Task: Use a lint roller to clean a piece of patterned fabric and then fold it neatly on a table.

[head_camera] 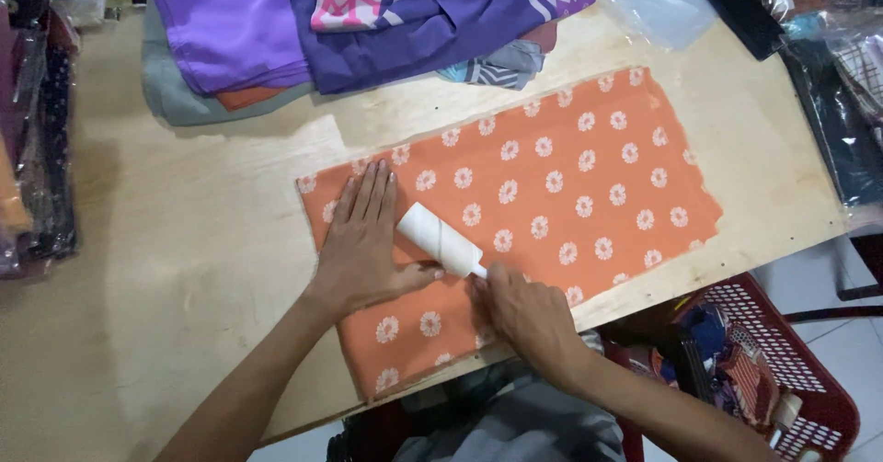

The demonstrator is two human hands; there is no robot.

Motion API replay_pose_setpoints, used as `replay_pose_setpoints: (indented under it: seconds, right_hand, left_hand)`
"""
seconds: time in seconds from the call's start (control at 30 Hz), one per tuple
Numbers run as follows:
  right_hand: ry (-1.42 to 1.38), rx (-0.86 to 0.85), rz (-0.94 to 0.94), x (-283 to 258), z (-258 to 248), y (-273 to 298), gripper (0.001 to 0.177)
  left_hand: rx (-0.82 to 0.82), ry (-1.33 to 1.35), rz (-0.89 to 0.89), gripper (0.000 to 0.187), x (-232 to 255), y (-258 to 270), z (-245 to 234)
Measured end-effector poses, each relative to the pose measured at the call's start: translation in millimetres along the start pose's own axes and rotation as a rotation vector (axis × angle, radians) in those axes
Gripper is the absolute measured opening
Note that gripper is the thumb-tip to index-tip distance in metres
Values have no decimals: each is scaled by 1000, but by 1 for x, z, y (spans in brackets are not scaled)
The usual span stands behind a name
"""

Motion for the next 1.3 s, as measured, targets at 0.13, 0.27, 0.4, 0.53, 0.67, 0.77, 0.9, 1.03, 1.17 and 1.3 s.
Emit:
replay_pose_setpoints:
  seconds: [0.13,0.27,0.4,0.53,0.67,0.77,0.9,1.03,1.17,1.3]
  right_hand:
    - [168,37,-77,-2,0,-3,23]
    - [121,-107,39,25,21,-17,39]
    - [227,173,37,46,-19,-31,31]
    - [267,-55,261,115,-15,-53,43]
    - [185,-21,430,172,-44,-64,44]
    - [336,171,400,227,-43,-65,49]
    - [255,70,513,267,-52,-59,49]
    - [78,194,603,291,-58,-50,54]
    - [12,321,562,279,-54,-36,37]
    - [-258,193,576,164,-59,-8,23]
  left_hand:
    - [58,-37,62,138,3,0,0]
    - [44,-46,79,131,-1,1,3]
    - [43,-48,72,135,0,0,3]
    - [74,-65,82,132,4,0,-4]
    - [68,-32,71,130,4,0,-5]
    - [35,-112,68,137,-4,0,12]
    - [55,-114,87,130,3,1,1]
    - [47,-114,94,128,2,2,5]
    - [-7,-45,82,134,-1,-1,14]
    - [-111,47,13,135,37,6,-11]
Point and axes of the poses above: each hand's wrist, its own y-axis away from the middle knuckle, its own z-axis out of the palm, x = y × z, the point moved 5 cm from there along -y, towards the middle knuckle, and after that the axes turned 2 degrees about -x, right-handed, at the moved point
